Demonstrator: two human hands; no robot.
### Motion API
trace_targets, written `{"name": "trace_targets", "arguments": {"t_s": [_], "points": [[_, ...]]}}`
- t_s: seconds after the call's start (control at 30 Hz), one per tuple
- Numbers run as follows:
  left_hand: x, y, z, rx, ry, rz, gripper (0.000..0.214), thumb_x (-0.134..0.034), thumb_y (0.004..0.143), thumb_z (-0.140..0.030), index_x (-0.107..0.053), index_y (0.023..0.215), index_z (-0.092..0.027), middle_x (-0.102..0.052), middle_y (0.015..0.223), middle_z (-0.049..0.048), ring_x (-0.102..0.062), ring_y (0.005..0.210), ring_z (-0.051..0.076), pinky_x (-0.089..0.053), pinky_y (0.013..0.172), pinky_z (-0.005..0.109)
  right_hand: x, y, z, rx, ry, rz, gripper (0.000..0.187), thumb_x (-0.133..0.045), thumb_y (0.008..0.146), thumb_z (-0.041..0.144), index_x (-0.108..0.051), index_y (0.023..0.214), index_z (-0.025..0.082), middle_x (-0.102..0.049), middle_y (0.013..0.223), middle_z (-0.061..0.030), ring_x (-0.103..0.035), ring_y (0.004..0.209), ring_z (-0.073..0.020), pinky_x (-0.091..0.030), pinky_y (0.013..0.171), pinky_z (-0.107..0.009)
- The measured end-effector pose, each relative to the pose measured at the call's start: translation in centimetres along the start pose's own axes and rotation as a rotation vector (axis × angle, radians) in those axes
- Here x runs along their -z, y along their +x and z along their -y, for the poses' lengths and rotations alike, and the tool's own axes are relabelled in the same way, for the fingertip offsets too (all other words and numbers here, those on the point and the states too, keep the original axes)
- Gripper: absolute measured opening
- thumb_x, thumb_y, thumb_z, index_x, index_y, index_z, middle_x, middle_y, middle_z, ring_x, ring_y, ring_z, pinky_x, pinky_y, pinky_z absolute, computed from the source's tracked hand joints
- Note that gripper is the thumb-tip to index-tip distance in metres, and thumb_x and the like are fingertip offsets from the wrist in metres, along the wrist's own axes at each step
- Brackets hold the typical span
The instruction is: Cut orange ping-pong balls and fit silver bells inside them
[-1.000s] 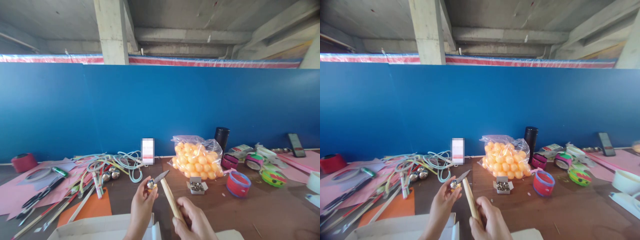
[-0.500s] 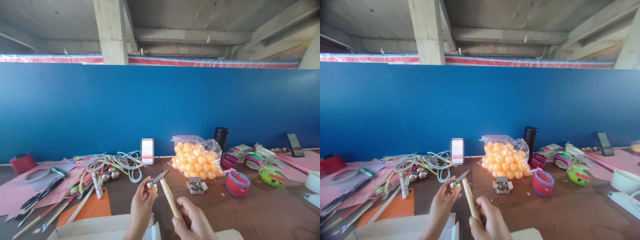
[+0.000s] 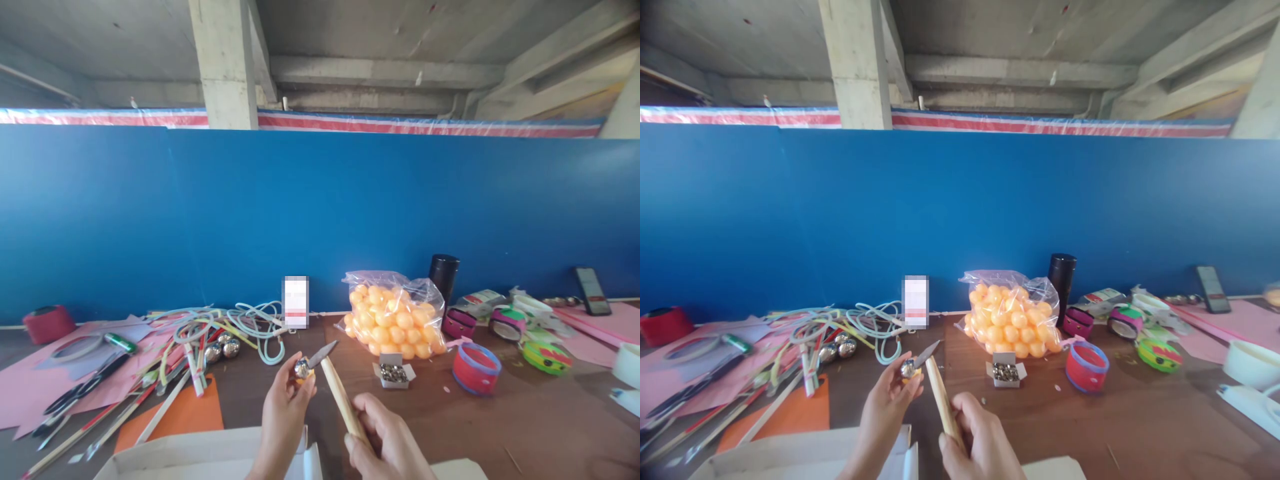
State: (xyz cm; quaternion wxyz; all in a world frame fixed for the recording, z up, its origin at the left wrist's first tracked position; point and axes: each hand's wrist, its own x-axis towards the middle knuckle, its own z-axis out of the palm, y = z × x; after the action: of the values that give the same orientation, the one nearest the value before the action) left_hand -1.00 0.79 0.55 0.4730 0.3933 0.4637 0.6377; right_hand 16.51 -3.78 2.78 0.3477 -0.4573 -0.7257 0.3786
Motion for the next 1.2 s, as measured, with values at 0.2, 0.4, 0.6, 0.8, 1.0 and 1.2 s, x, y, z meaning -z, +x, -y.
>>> {"name": "trace_targets", "arguments": {"t_s": [0.2, 0.4, 0.6, 0.8, 1.0, 1.2], "points": [[-0.03, -0.07, -0.38, 0.015, -0.031, -0.02, 0.06, -0.074, 0.064, -0.035, -0.053, 0.117, -0.013, -0.068, 0.099, 0.0102, -0.067, 0.09, 0.024, -0.057, 0.076, 0.036, -0.26, 0.0, -0.3, 0.004, 0.016, -0.067, 0.009, -0.05, 0.075, 0.022, -0.042, 0.08, 0.022, -0.05, 0.054, 0.0074, -0.048, 0.047, -0.0103, -0.031, 0.046, -0.022], [0.1, 0.1, -0.42, 0.009, -0.063, -0.032, 0.062, -0.075, 0.062, -0.036, -0.054, 0.116, -0.014, -0.069, 0.097, 0.0105, -0.068, 0.09, 0.025, -0.057, 0.077, 0.037, -0.32, -0.03, -0.54, 0.027, -0.006, -0.074, 0.008, -0.049, 0.076, 0.023, -0.043, 0.081, 0.022, -0.05, 0.053, 0.0074, -0.046, 0.046, -0.0102, -0.031, 0.046, -0.022], [0.02, 0.16, -0.49, 0.015, -0.063, -0.044, 0.06, -0.076, 0.062, -0.034, -0.055, 0.115, -0.014, -0.069, 0.096, 0.0103, -0.068, 0.087, 0.024, -0.058, 0.075, 0.036, -0.31, -0.14, -0.56, 0.039, 0.005, -0.071, 0.008, -0.048, 0.077, 0.024, -0.042, 0.082, 0.022, -0.05, 0.054, 0.0074, -0.046, 0.045, -0.0095, -0.031, 0.044, -0.022], [0.14, 0.11, -0.27, 0.017, -0.054, -0.039, 0.058, -0.075, 0.064, -0.032, -0.054, 0.115, -0.014, -0.068, 0.096, 0.0091, -0.068, 0.088, 0.023, -0.058, 0.076, 0.035, -0.47, -0.3, -0.19, 0.001, 0.043, -0.05, 0.012, -0.051, 0.074, 0.021, -0.045, 0.084, 0.021, -0.045, 0.055, 0.0083, -0.044, 0.045, -0.0089, -0.03, 0.043, -0.02], [0.07, 0.07, -0.5, 0.012, -0.06, -0.051, 0.058, -0.076, 0.062, -0.032, -0.055, 0.113, -0.014, -0.069, 0.091, 0.0076, -0.069, 0.085, 0.022, -0.058, 0.075, 0.034, -0.35, -0.29, -0.27, 0.004, 0.024, -0.041, 0.013, -0.053, 0.072, 0.018, -0.046, 0.083, 0.02, -0.042, 0.055, 0.0085, -0.042, 0.048, -0.0087, -0.033, 0.046, -0.019], [-0.08, 0.05, -0.52, 0.012, -0.061, -0.056, 0.058, -0.077, 0.061, -0.032, -0.056, 0.112, -0.015, -0.069, 0.088, 0.0065, -0.069, 0.082, 0.021, -0.058, 0.073, 0.034, -0.28, -0.23, -0.47, 0.016, -0.022, 0.017, 0.021, -0.053, 0.069, 0.016, -0.045, 0.088, 0.02, -0.043, 0.057, 0.0083, -0.043, 0.05, -0.0096, -0.034, 0.048, -0.019]]}}
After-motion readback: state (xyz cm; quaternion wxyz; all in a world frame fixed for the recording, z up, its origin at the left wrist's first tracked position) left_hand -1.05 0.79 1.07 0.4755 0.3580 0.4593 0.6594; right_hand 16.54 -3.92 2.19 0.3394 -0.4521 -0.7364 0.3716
